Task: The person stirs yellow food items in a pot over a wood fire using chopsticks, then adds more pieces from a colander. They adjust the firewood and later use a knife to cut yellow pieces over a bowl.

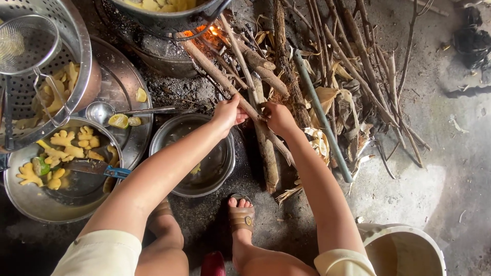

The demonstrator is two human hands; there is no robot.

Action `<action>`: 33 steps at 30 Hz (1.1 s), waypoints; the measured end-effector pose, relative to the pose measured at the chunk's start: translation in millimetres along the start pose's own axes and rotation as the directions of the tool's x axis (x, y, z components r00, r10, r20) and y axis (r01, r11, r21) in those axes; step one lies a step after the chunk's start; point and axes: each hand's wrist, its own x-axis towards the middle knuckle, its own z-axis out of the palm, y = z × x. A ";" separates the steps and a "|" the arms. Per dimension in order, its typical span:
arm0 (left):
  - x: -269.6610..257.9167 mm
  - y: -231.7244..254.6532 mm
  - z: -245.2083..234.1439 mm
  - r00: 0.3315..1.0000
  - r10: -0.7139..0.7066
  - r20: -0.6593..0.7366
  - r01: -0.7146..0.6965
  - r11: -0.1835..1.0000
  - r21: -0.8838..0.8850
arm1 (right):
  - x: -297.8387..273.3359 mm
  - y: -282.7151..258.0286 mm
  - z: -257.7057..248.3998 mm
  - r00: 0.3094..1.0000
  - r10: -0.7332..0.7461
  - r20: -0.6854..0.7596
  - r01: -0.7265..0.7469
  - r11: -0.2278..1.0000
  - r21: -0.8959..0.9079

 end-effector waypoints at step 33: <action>10.2 -14.4 -2.8 0.999 0.040 0.007 -0.040 0.999 0.010 | 38.9 -77.8 0.7 0.865 -0.456 -0.210 0.280 0.786 -0.552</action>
